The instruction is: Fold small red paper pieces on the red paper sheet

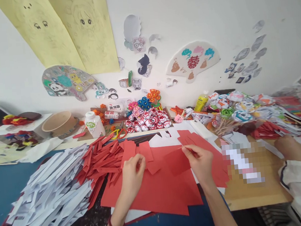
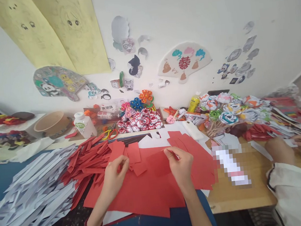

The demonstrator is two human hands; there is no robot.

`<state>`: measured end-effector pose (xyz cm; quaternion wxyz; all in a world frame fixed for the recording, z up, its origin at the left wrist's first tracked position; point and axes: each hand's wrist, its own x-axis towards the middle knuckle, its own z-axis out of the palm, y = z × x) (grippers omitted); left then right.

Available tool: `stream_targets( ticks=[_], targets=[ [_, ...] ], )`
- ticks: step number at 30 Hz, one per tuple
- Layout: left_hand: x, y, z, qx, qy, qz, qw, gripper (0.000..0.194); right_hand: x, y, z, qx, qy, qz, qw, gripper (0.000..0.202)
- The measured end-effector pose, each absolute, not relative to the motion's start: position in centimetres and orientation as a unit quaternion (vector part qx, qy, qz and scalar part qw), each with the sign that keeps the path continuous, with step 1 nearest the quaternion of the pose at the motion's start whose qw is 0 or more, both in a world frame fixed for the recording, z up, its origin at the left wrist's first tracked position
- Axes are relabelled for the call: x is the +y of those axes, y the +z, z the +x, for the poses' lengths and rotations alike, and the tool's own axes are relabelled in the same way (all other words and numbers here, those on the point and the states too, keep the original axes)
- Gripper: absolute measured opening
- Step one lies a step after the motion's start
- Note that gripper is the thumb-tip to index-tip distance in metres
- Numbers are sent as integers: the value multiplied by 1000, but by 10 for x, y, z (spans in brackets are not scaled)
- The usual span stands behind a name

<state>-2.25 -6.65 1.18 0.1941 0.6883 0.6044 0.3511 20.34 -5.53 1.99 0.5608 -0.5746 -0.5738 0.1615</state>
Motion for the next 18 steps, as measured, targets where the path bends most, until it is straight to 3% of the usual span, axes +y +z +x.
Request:
stream_targets(
  ticks=[6,11,18],
  targets=[
    [-68,22,0,559,359,712,228,25,-61,14,178,-575,295,-553,526,28],
    [-60,15,-10,552,330,726,244,32,-56,13,187,-649,373,-505,429,20],
    [-57,11,-10,510,279,784,216,25,-48,17,181,-734,386,-438,348,18]
  ],
)
